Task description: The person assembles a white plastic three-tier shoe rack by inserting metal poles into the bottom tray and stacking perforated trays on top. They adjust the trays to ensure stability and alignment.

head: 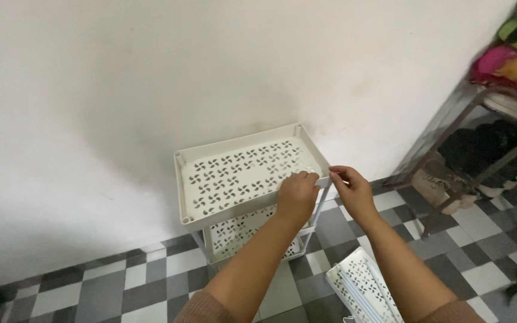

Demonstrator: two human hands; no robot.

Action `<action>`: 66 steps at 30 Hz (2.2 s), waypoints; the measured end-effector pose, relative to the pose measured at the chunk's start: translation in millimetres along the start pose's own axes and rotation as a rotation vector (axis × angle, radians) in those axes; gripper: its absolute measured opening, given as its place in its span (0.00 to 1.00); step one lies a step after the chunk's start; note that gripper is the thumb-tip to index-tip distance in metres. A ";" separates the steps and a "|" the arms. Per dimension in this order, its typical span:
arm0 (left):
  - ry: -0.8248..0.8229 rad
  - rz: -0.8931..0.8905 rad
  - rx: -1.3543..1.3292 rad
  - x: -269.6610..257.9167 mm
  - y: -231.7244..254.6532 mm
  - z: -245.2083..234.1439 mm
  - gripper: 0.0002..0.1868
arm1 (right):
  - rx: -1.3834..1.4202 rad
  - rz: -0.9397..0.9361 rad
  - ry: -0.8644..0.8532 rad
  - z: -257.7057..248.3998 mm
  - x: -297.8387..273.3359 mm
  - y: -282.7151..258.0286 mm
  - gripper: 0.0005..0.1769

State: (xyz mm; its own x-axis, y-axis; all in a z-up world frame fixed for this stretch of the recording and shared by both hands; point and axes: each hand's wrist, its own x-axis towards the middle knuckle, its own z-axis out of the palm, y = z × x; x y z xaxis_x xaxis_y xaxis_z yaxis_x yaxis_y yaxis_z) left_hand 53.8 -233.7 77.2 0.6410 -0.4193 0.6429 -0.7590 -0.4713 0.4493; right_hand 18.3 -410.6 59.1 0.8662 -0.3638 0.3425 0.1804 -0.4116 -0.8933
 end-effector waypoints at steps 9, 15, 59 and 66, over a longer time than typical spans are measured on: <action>-0.141 -0.254 -0.205 28.4 -1.5 32.1 0.06 | 0.101 0.225 -0.031 -9.7 22.0 18.3 0.11; -0.024 -0.135 -0.275 30.3 -13.6 42.2 0.04 | 0.260 0.367 -0.054 -8.7 30.0 19.0 0.10; -0.122 -0.931 0.109 -23.2 -136.0 -171.3 0.48 | -0.680 0.082 -0.245 44.0 79.2 -5.8 0.32; -0.060 -0.923 0.100 -31.2 -134.6 -166.8 0.46 | -0.654 0.056 -0.228 43.0 82.2 -0.9 0.32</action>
State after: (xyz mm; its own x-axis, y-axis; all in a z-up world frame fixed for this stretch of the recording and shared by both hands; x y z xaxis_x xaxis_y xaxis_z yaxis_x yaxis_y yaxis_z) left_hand 116.9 -27.8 100.1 0.9929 0.1168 0.0230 0.0661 -0.7018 0.7093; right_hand 109.4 -404.2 75.6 0.9552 -0.2440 0.1678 -0.1229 -0.8422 -0.5249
